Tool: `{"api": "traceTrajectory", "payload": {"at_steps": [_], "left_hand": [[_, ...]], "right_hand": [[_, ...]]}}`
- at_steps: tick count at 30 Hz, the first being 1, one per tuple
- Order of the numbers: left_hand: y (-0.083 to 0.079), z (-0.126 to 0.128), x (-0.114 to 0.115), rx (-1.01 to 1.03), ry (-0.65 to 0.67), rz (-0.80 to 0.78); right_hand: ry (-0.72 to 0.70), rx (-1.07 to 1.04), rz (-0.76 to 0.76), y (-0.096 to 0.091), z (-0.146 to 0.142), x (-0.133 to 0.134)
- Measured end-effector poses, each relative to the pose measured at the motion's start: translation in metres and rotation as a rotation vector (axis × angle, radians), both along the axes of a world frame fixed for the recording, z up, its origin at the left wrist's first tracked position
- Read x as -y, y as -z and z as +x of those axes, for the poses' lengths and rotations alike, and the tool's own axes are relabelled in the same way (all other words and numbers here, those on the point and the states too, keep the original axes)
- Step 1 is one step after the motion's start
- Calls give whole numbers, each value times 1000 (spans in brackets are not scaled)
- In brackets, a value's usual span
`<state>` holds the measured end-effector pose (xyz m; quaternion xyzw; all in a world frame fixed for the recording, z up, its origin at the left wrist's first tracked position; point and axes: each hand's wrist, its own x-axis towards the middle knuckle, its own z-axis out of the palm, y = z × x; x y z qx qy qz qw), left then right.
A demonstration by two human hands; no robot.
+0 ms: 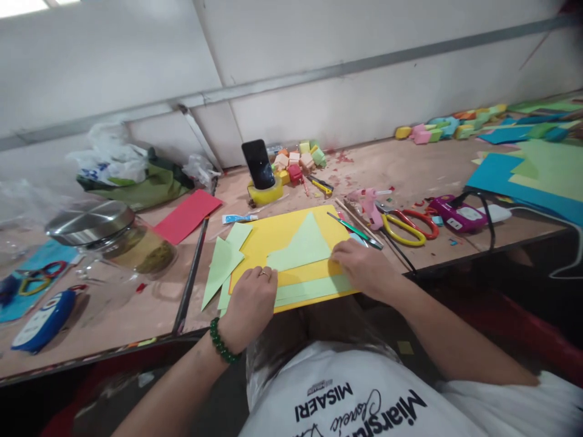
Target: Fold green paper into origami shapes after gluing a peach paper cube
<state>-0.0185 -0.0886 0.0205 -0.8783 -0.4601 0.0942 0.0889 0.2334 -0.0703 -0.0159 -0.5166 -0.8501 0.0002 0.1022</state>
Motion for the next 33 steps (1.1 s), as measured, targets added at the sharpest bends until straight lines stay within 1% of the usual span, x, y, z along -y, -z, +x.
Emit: {"api": "traceTrajectory", "payload": {"at_steps": [3, 4, 6, 7, 9, 11, 14, 17, 19, 22, 25, 28, 31, 33], "left_hand": [[-16, 8, -11, 31, 14, -77], [-19, 12, -18, 63, 25, -87], [-22, 22, -35, 141, 58, -78], [-20, 26, -44, 186, 75, -87], [-11, 34, -61, 271, 85, -141], [1, 37, -74, 338, 55, -197], [14, 35, -85, 446, -25, -290], [18, 30, -88, 519, -64, -343], [19, 29, -88, 545, -78, -342], [19, 28, -89, 568, -103, -338], [19, 29, -90, 557, -97, -334], [19, 29, -93, 565, -49, -352], [21, 26, -97, 650, 23, -441], [22, 25, -98, 754, 49, -529]], "right_hand": [[295, -23, 142, 0, 24, -13], [364, -1, 151, -1, 27, -18], [442, 64, 113, 0, 29, -25], [460, 95, 84, 1, 28, -28], [491, 129, 52, 4, 26, -32], [517, 126, 63, 9, 26, -35], [512, 83, 124, 18, 32, -40], [459, 23, 210, 25, 39, -42], [465, -30, 255, 26, 40, -39], [510, -136, 283, 19, 40, -28], [452, -274, 279, 13, 40, -15], [370, -383, 219, 13, 40, -8], [343, -431, 139, 20, 42, -5], [315, -435, 133, 24, 44, -2]]}}
